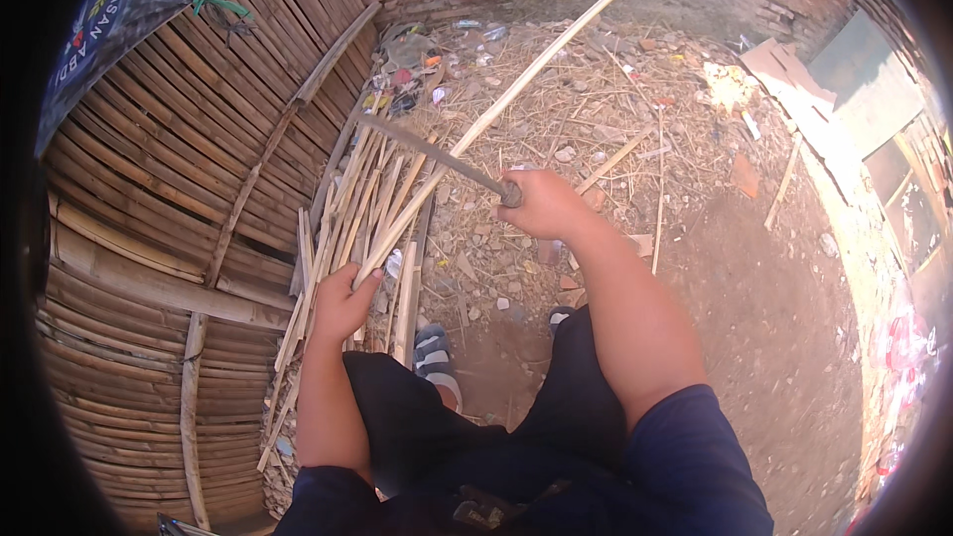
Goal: The person shaves a thin strip of bamboo by hand using a machete while sitting on the ground outdoors.
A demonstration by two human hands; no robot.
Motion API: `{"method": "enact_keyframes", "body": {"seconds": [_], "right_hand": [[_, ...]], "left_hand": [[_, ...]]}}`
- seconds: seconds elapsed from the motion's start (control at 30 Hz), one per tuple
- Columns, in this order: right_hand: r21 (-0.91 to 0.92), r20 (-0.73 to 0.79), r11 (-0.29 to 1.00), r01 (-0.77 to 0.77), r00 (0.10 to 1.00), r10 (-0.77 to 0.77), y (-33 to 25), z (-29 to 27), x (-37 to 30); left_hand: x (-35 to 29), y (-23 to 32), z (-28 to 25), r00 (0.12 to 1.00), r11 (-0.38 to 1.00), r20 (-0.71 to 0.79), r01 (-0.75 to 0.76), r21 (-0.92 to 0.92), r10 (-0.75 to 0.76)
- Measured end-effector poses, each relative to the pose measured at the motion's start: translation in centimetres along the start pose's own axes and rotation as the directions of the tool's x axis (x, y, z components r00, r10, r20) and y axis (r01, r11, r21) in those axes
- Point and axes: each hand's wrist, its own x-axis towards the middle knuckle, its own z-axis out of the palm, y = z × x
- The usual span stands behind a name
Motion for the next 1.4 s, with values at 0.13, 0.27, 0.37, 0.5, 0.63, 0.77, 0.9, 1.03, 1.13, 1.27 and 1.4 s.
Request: {"method": "enact_keyframes", "body": {"seconds": [0.13, 0.27, 0.37, 0.5, 0.63, 0.77, 0.9, 1.03, 1.13, 1.27, 1.4], "right_hand": [[0.018, 0.104, 1.0, 0.004, 0.995, -0.006, 0.1, -1.0, 0.7], [0.334, -0.172, 0.87, -0.363, 0.884, 0.435, 5.3, -4.0, 0.7], [0.357, -0.114, 0.873, -0.332, 0.912, 0.393, 4.6, -2.5, 0.5], [0.024, 0.139, 0.997, 0.071, 0.988, -0.074, -0.8, -0.3, -0.1], [0.045, 0.035, 0.995, -0.087, 0.996, 0.086, -0.1, -1.6, 0.7], [0.314, -0.405, 0.85, -0.423, 0.75, 0.523, 5.8, -3.1, 1.2], [0.604, -0.433, 0.706, -0.37, 0.591, 0.68, 11.4, -3.1, 0.7], [0.587, -0.401, 0.715, -0.378, 0.632, 0.663, 10.6, -3.1, 0.7], [0.542, -0.376, 0.753, -0.374, 0.693, 0.615, 8.9, -2.9, 0.3], [0.482, -0.417, 0.798, -0.361, 0.707, 0.572, 7.3, -4.2, -0.4], [0.565, -0.407, 0.76, -0.321, 0.693, 0.595, 7.5, -4.6, -0.4]], "left_hand": [[-0.5, -0.2, -1.2, 1.0, 0.999, -0.026, 0.015, 0.051, -0.013], [-1.0, -2.2, -3.8, 0.998, 0.993, -0.061, 0.021, 0.12, -0.013], [-1.3, -2.1, -4.5, 0.999, 0.991, -0.053, 0.011, 0.13, -0.005], [-0.7, -1.8, -3.4, 0.999, 0.999, 0.036, 0.02, 0.035, -0.021], [0.0, -2.3, -2.6, 0.991, 0.998, 0.115, 0.065, -0.015, -0.063], [0.6, -2.6, -1.2, 0.981, 0.986, 0.114, 0.16, -0.042, -0.155], [4.4, 1.0, 4.0, 0.995, 0.994, 0.08, 0.05, 0.1, -0.059], [8.3, 3.3, 10.8, 0.984, 0.968, 0.093, 0.129, 0.215, -0.152], [10.2, 3.0, 14.5, 0.983, 0.959, 0.07, 0.149, 0.24, -0.17], [10.5, 1.3, 17.9, 0.985, 0.979, 0.063, 0.151, 0.136, -0.161], [10.0, 1.8, 16.7, 0.988, 0.989, 0.039, 0.147, 0.013, -0.148]]}}
